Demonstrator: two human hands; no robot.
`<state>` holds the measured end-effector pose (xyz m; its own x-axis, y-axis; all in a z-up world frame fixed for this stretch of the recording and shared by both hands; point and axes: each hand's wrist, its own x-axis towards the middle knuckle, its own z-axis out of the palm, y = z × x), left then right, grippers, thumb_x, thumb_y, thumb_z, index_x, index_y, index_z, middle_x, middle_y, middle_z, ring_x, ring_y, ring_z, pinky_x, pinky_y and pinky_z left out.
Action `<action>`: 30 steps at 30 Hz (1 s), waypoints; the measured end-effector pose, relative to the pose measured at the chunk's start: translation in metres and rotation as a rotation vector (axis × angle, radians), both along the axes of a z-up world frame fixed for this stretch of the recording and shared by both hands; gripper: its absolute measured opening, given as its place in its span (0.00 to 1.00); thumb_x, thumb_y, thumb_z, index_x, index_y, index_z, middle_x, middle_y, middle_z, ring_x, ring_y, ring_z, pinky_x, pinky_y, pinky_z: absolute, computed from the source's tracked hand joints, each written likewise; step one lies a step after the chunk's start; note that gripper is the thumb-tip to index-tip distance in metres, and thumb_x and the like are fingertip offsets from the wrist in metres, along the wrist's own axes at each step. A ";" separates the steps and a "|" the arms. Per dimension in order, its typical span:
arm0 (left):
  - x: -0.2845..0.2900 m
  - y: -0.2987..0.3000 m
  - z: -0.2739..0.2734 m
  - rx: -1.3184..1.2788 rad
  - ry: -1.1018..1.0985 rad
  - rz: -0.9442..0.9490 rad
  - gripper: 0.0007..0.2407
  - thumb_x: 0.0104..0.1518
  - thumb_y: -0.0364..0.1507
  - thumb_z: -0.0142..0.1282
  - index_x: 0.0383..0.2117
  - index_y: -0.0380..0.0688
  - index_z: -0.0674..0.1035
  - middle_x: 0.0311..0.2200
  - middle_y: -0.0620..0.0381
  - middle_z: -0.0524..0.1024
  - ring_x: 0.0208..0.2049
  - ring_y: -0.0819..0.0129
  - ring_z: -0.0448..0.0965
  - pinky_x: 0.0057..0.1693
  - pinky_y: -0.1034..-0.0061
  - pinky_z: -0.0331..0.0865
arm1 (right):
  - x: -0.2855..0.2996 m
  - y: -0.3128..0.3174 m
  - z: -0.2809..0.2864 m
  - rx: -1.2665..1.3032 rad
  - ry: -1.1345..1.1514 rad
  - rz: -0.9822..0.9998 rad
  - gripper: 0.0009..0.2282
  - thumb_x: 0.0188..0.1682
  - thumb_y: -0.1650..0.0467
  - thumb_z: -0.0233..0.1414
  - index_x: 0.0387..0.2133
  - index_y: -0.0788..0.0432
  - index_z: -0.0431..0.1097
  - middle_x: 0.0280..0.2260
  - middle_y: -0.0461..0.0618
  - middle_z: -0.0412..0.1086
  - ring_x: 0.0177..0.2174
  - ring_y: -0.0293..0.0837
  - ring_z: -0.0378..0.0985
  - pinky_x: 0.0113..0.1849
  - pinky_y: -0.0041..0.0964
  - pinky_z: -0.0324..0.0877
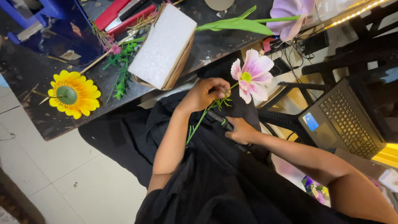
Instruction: The person arranges artificial flowers into a floral foam block. They use a hot glue gun to attach a large pink and white flower to the foam, then insert a yellow sunflower into the arrangement. The person also handles greenery and adjusts the flowers within the foam.
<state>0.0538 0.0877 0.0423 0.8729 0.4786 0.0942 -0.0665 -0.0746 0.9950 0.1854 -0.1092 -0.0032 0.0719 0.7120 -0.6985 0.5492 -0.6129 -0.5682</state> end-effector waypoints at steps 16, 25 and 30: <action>-0.010 -0.009 0.042 -0.040 -0.191 -0.035 0.09 0.63 0.27 0.58 0.47 0.42 0.79 0.36 0.47 0.82 0.39 0.53 0.84 0.45 0.61 0.79 | 0.060 -0.018 0.050 0.161 0.406 0.112 0.08 0.43 0.72 0.58 0.36 0.59 0.74 0.33 0.58 0.79 0.35 0.49 0.77 0.40 0.49 0.72; -0.003 -0.008 0.031 -0.019 -0.096 -0.291 0.09 0.55 0.28 0.65 0.40 0.43 0.83 0.31 0.53 0.80 0.30 0.66 0.82 0.37 0.74 0.79 | 0.055 -0.011 0.120 0.990 0.346 0.010 0.21 0.44 0.68 0.61 0.48 0.69 0.73 0.59 0.70 0.62 0.45 0.49 0.77 0.50 0.46 0.67; -0.012 0.000 0.014 0.019 -0.020 -0.250 0.20 0.51 0.36 0.69 0.48 0.43 0.80 0.38 0.48 0.79 0.41 0.57 0.81 0.47 0.65 0.76 | 0.064 -0.027 0.101 0.894 0.278 -0.231 0.22 0.39 0.74 0.62 0.49 0.70 0.73 0.48 0.63 0.74 0.38 0.47 0.83 0.45 0.44 0.75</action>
